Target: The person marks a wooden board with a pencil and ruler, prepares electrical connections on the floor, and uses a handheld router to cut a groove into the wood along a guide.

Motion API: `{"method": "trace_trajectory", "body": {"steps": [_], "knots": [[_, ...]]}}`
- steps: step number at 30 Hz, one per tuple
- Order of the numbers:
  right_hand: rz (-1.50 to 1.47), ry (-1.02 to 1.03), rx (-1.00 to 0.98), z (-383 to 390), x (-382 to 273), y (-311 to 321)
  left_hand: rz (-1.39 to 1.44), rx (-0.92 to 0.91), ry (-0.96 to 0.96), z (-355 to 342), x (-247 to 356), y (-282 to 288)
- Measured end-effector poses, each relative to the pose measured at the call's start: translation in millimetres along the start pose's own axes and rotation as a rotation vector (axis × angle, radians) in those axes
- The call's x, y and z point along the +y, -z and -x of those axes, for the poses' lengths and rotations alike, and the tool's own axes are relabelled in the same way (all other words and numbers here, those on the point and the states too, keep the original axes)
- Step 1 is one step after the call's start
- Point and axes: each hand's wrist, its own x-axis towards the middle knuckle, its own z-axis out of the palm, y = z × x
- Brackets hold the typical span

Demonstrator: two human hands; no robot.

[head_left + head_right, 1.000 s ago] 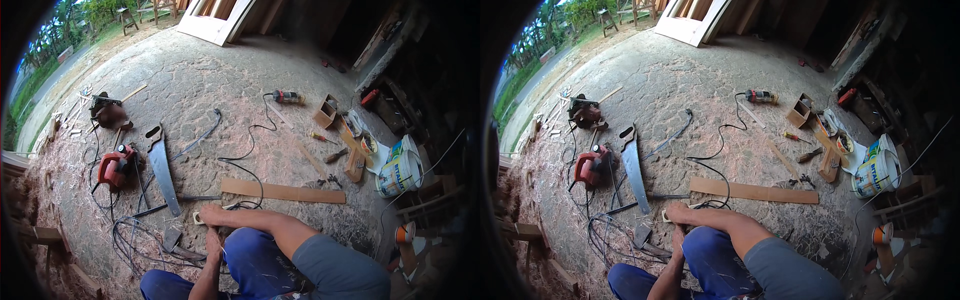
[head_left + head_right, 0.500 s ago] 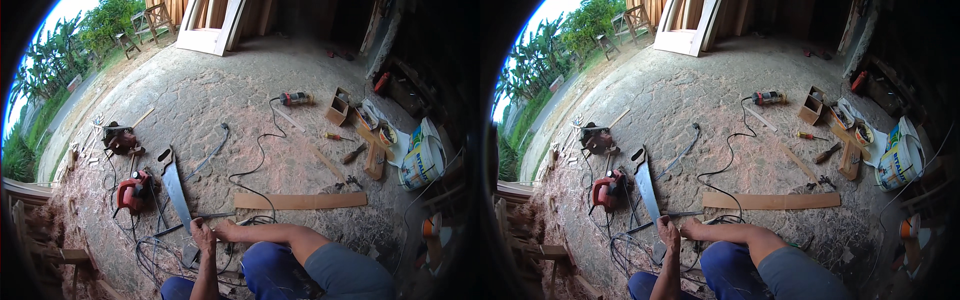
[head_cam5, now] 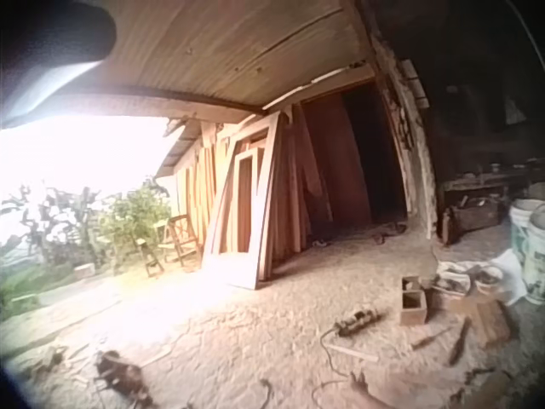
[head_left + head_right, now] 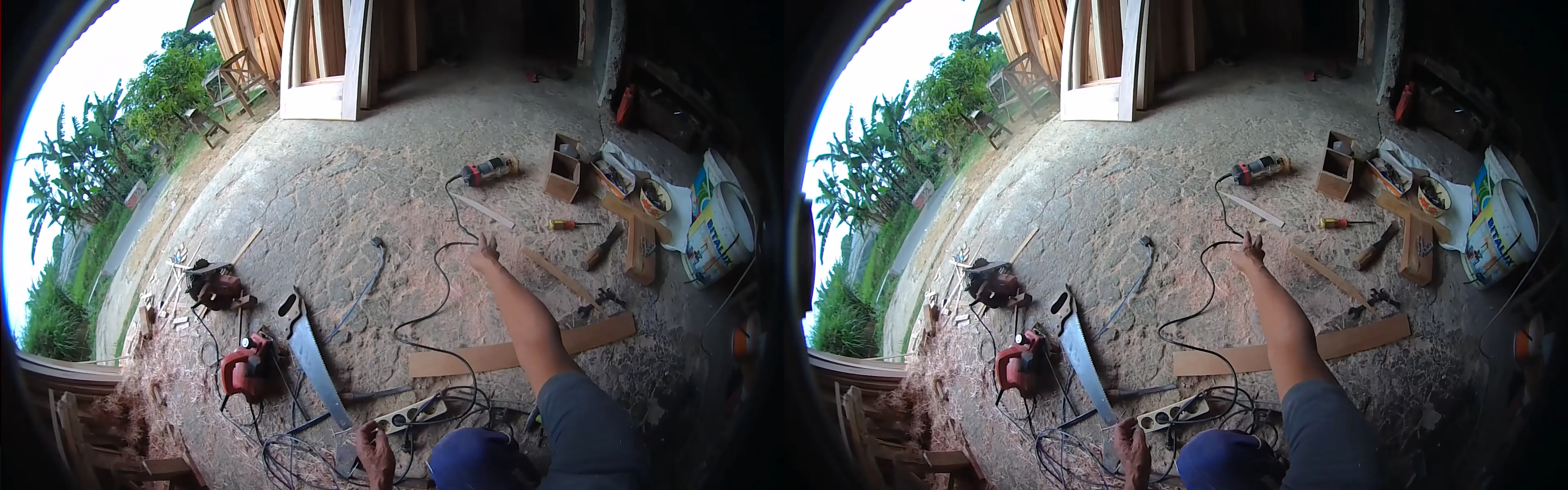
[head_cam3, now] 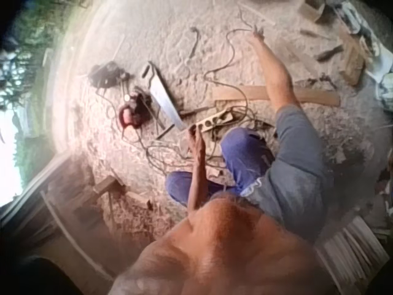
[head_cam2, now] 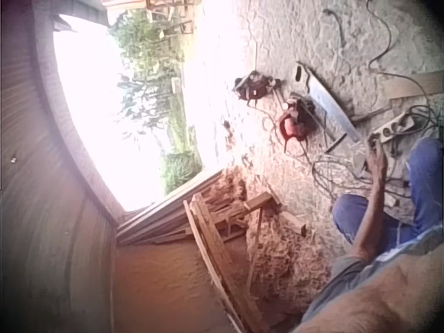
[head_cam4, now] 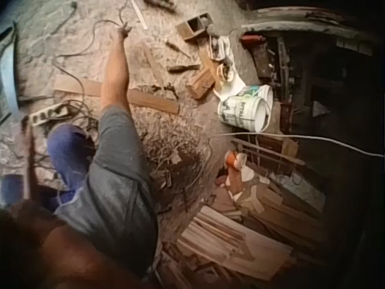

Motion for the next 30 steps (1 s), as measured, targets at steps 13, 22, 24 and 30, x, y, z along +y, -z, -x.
{"method": "trace_trajectory", "body": {"steps": [13, 22, 24, 30], "knots": [[-0.006, 0.010, -0.046, -11.3, 18.8, 6.4, -0.124, -0.115, -0.154, 15.0, -1.2, 1.6], [-0.443, 0.538, 0.101, 71.9, -7.2, 17.0, -0.048, -0.080, -0.120, 12.8, 20.9, -9.2], [-0.520, 0.530, 0.088, 107.4, -15.7, 40.1, 0.027, -0.102, -0.139, 4.8, 23.7, -19.9], [-0.603, 0.389, -0.223, 193.1, -5.5, 86.1, -0.039, -0.265, -0.247, -9.9, 55.5, -46.4]]}}
